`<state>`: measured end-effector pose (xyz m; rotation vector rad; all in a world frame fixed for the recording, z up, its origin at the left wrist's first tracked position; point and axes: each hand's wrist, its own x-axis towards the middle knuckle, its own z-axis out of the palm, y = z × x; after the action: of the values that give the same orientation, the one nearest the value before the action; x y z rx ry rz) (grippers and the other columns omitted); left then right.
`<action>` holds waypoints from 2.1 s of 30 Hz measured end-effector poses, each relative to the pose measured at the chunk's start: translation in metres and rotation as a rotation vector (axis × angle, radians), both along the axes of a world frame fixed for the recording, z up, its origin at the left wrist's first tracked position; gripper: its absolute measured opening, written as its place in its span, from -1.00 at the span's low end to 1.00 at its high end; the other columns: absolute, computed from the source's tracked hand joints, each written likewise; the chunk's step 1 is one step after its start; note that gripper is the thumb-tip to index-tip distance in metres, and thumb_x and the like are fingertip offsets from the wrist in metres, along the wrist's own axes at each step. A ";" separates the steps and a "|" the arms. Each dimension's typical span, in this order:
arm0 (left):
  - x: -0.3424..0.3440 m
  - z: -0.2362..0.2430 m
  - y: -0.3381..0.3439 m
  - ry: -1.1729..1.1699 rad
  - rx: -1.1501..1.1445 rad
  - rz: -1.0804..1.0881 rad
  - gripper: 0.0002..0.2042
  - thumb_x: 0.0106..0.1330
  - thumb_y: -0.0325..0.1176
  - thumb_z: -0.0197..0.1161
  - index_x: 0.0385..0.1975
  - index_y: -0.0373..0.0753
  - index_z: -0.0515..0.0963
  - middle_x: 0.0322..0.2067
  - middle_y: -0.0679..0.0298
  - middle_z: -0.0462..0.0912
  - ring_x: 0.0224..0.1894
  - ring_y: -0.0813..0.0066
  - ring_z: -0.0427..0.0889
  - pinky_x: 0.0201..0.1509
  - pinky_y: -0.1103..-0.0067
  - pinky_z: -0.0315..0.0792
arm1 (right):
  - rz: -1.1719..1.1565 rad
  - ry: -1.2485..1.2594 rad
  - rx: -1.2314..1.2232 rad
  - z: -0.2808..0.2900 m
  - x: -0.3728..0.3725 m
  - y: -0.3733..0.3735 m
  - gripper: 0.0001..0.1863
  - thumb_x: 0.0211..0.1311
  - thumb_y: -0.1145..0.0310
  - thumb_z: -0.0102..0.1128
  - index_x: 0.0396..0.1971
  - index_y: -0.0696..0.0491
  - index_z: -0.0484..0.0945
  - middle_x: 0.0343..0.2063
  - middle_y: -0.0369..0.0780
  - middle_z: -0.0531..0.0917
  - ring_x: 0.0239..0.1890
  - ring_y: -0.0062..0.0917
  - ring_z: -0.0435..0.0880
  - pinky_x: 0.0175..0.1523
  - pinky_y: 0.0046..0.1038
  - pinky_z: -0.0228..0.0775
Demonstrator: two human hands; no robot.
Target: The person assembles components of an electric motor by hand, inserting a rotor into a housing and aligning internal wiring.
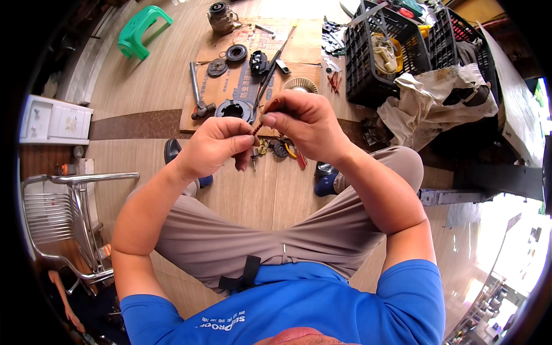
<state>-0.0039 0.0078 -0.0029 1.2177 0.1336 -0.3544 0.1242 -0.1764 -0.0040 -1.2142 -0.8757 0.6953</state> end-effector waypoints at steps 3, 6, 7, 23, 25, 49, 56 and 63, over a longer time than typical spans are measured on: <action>0.004 0.001 -0.011 -0.062 0.397 0.230 -0.89 0.36 -0.49 0.14 -0.27 -0.40 0.55 -0.50 0.31 0.60 -0.47 0.63 0.56 -0.38 0.66 0.44 | -0.110 -0.036 -0.142 0.000 -0.001 0.003 -0.89 0.22 0.49 0.25 -0.32 0.22 0.59 -0.47 -0.31 0.64 -0.38 -0.78 0.50 -0.28 -0.65 0.40; 0.007 0.001 -0.015 -0.463 1.000 0.296 -0.91 0.35 -0.52 0.14 -0.26 -0.40 0.56 -0.54 0.34 0.57 -0.54 0.66 0.47 -0.46 0.67 0.39 | -0.196 0.032 -0.218 -0.007 -0.001 0.006 -0.88 0.23 0.48 0.25 -0.31 0.22 0.59 -0.46 -0.30 0.65 -0.37 -0.77 0.51 -0.27 -0.64 0.40; 0.006 0.001 -0.014 -0.461 1.002 0.299 -0.91 0.35 -0.52 0.14 -0.26 -0.40 0.56 -0.54 0.34 0.57 -0.54 0.66 0.47 -0.46 0.67 0.39 | -0.165 0.041 -0.213 -0.007 -0.001 0.006 -0.88 0.26 0.47 0.22 -0.29 0.21 0.59 -0.48 -0.36 0.60 -0.42 -0.80 0.45 -0.32 -0.68 0.34; 0.002 0.001 0.000 -0.044 0.109 0.038 -0.85 0.41 -0.45 0.08 -0.31 -0.41 0.53 -0.56 0.35 0.53 -0.55 0.68 0.48 -0.47 0.70 0.38 | 0.014 -0.031 -0.111 0.001 0.007 -0.002 -0.90 0.25 0.52 0.19 -0.29 0.23 0.59 -0.45 -0.31 0.64 -0.37 -0.79 0.52 -0.25 -0.66 0.42; 0.003 -0.001 -0.008 -0.147 0.611 0.185 -0.90 0.33 -0.48 0.18 -0.29 -0.40 0.53 -0.48 0.26 0.61 -0.46 0.50 0.60 -0.36 0.62 0.45 | -0.054 -0.043 -0.148 0.000 0.005 0.000 -0.89 0.24 0.51 0.20 -0.29 0.23 0.59 -0.46 -0.31 0.64 -0.37 -0.78 0.52 -0.26 -0.66 0.42; 0.005 0.008 -0.016 -0.356 0.792 0.207 -0.91 0.32 -0.52 0.17 -0.27 -0.41 0.54 -0.52 0.31 0.56 -0.49 0.61 0.55 -0.39 0.66 0.44 | -0.139 -0.090 -0.189 0.004 0.003 0.000 -0.88 0.21 0.47 0.26 -0.33 0.22 0.59 -0.51 -0.29 0.63 -0.44 -0.77 0.49 -0.33 -0.62 0.39; 0.000 0.010 -0.016 -0.433 1.033 0.213 -0.82 0.13 -0.57 0.32 -0.26 -0.40 0.55 -0.45 0.18 0.63 -0.38 0.48 0.64 -0.29 0.60 0.49 | -0.189 -0.039 -0.245 0.004 -0.006 0.004 -0.86 0.21 0.45 0.27 -0.33 0.22 0.61 -0.49 -0.25 0.66 -0.42 -0.73 0.51 -0.33 -0.60 0.41; 0.001 0.010 -0.014 -0.597 1.124 0.240 -0.87 0.12 -0.55 0.31 -0.34 -0.39 0.56 -0.46 0.05 0.60 -0.43 0.14 0.59 -0.33 0.48 0.46 | -0.144 -0.021 -0.238 0.006 -0.002 0.003 -0.88 0.21 0.48 0.26 -0.31 0.22 0.61 -0.47 -0.28 0.66 -0.41 -0.76 0.53 -0.32 -0.62 0.43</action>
<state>-0.0030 -0.0058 0.0074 2.3323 -0.0600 0.3796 0.1225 -0.1735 0.0015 -1.4841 -0.7287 0.6844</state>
